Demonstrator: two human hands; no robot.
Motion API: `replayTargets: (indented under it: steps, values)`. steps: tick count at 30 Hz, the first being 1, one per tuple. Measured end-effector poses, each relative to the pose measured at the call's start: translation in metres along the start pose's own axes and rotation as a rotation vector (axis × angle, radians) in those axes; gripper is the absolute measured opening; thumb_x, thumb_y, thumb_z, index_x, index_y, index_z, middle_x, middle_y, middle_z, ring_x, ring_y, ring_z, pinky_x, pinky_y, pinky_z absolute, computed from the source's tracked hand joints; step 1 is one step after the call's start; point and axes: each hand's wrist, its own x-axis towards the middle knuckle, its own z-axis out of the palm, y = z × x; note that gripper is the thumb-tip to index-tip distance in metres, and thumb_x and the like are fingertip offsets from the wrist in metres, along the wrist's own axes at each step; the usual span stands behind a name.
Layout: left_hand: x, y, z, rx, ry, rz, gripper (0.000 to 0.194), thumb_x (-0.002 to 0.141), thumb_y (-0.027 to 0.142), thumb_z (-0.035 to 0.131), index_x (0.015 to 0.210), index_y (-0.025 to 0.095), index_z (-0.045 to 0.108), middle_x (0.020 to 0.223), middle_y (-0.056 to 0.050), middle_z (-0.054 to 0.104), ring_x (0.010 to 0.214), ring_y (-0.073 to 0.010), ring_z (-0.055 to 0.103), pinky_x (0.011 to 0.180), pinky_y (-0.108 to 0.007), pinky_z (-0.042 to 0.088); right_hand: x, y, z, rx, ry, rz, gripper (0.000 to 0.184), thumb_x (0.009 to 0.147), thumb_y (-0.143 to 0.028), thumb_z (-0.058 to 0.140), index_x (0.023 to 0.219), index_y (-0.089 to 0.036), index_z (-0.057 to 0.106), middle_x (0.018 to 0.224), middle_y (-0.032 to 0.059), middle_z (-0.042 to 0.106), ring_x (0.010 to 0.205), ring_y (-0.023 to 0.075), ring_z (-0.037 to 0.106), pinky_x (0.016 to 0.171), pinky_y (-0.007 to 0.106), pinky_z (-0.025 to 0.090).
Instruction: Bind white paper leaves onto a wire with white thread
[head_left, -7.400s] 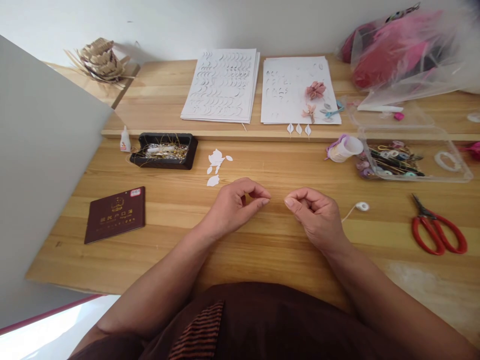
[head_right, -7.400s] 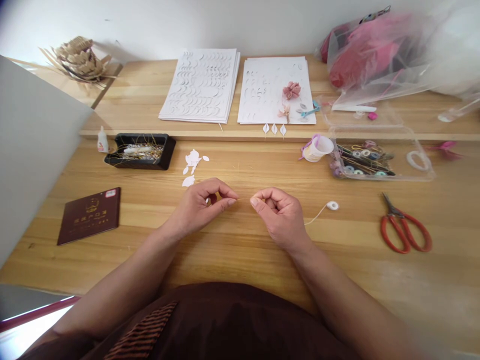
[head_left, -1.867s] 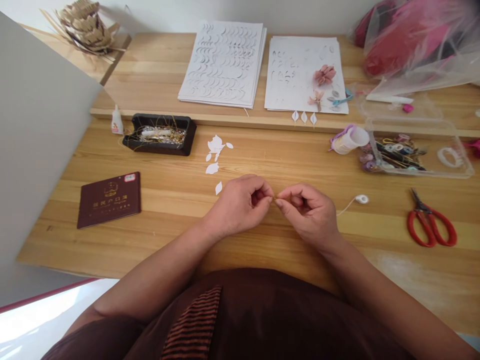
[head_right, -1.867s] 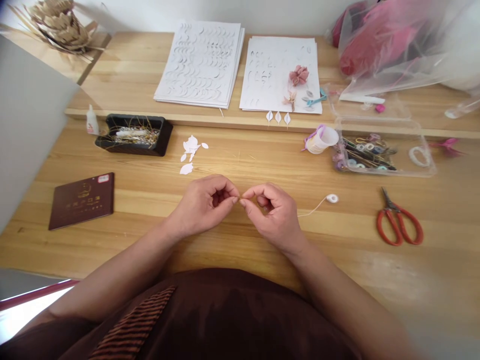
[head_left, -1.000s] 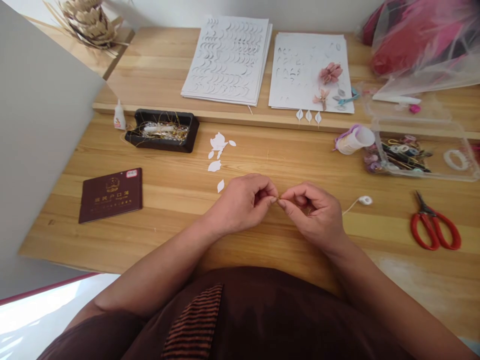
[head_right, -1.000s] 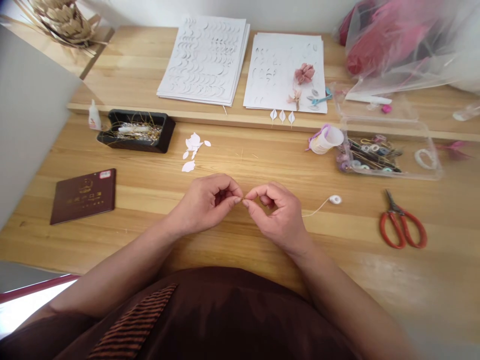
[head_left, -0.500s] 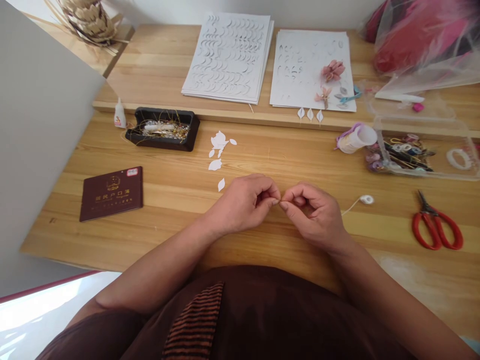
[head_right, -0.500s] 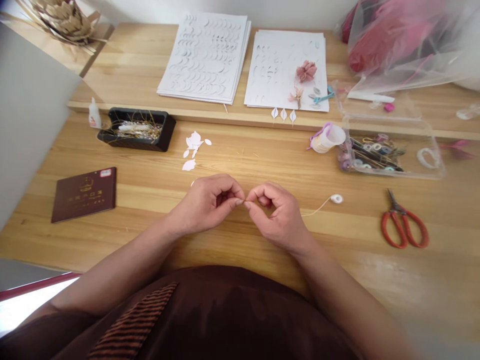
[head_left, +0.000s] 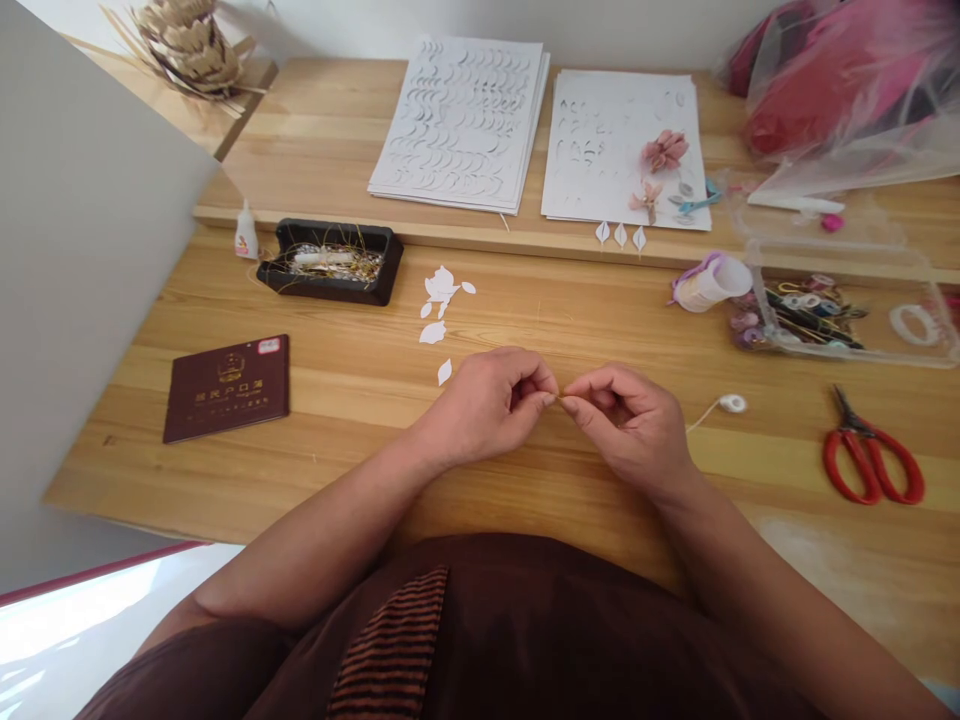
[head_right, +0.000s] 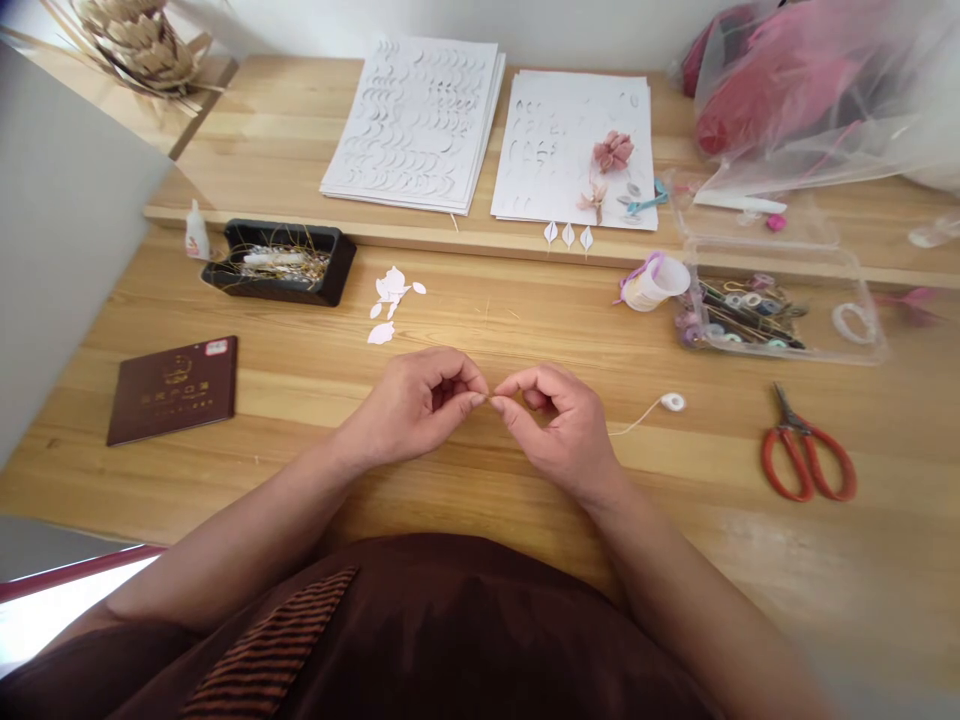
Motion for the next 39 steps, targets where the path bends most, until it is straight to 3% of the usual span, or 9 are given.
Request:
replayTargets:
  steps: [7,17,22,25,28,31,35,39]
  values:
    - [-0.001,-0.001,0.002,0.054,0.003,0.018,0.009,0.083,0.009,0.061,0.083,0.017,0.066,0.074,0.0,0.065,0.069,-0.0124,0.059,0.064,-0.025,0.046,0.001,-0.006,0.002,-0.163,0.077,-0.071,0.011,0.087,-0.016,0.072,0.08,-0.021,0.066,0.066,-0.0045,0.044,0.062,0.0125,0.042,0.061,0.031,0.034]
    - [0.003,-0.006,-0.01,0.214,0.037,0.035,0.007,0.085,0.011,0.059,0.083,0.017,0.063,0.077,-0.002,0.065,0.07,-0.0137,0.06,0.066,-0.027,0.046,0.0,-0.001,-0.004,-0.143,0.117,-0.027,0.01,0.09,-0.018,0.068,0.081,-0.021,0.064,0.069,-0.0042,0.042,0.064,0.0127,0.043,0.063,0.032,0.035]
    - [0.006,-0.014,-0.021,0.405,0.203,0.009,0.01,0.087,0.01,0.057,0.086,0.017,0.064,0.084,-0.004,0.069,0.076,-0.0161,0.062,0.069,-0.03,0.048,0.0,0.001,-0.005,-0.091,0.126,-0.016,0.01,0.091,-0.019,0.069,0.082,-0.021,0.065,0.07,-0.0045,0.042,0.065,0.0121,0.043,0.064,0.031,0.036]
    - [0.006,-0.01,-0.019,0.274,0.308,0.074,0.009,0.092,0.013,0.062,0.09,0.017,0.069,0.089,-0.005,0.073,0.082,-0.0152,0.066,0.067,-0.026,0.051,0.0,0.0,-0.005,-0.089,0.109,-0.021,0.01,0.091,-0.019,0.069,0.082,-0.021,0.065,0.07,-0.0048,0.042,0.065,0.0118,0.043,0.065,0.03,0.035]
    - [0.004,-0.004,-0.01,0.049,0.22,0.137,0.009,0.093,0.018,0.069,0.098,0.017,0.076,0.1,-0.007,0.076,0.088,-0.0137,0.07,0.058,-0.019,0.051,0.0,-0.002,-0.004,-0.108,0.093,-0.031,0.009,0.091,-0.019,0.069,0.083,-0.021,0.065,0.069,-0.0052,0.042,0.064,0.0114,0.042,0.064,0.03,0.035]
    - [0.001,-0.003,-0.001,0.016,0.125,0.135,0.012,0.091,0.017,0.073,0.101,0.016,0.079,0.108,-0.009,0.076,0.088,-0.013,0.072,0.062,-0.018,0.055,0.0,-0.005,-0.003,-0.126,0.086,-0.045,0.009,0.09,-0.018,0.069,0.083,-0.021,0.065,0.068,-0.0054,0.042,0.063,0.0112,0.042,0.063,0.03,0.035]
    - [0.001,-0.007,0.002,0.11,0.146,0.183,0.009,0.089,0.011,0.073,0.091,0.016,0.08,0.099,-0.008,0.076,0.09,-0.0143,0.073,0.081,-0.026,0.06,0.001,-0.006,-0.002,-0.126,0.085,-0.054,0.009,0.09,-0.018,0.069,0.082,-0.021,0.066,0.068,-0.0054,0.043,0.063,0.0111,0.043,0.063,0.03,0.035]
    - [0.002,-0.008,0.002,0.09,0.16,0.175,0.011,0.086,0.008,0.071,0.089,0.015,0.078,0.096,-0.007,0.075,0.085,-0.0136,0.072,0.071,-0.023,0.057,0.001,-0.005,0.0,-0.124,0.093,-0.065,0.009,0.09,-0.018,0.07,0.082,-0.02,0.066,0.067,-0.0057,0.043,0.062,0.011,0.043,0.063,0.03,0.035]
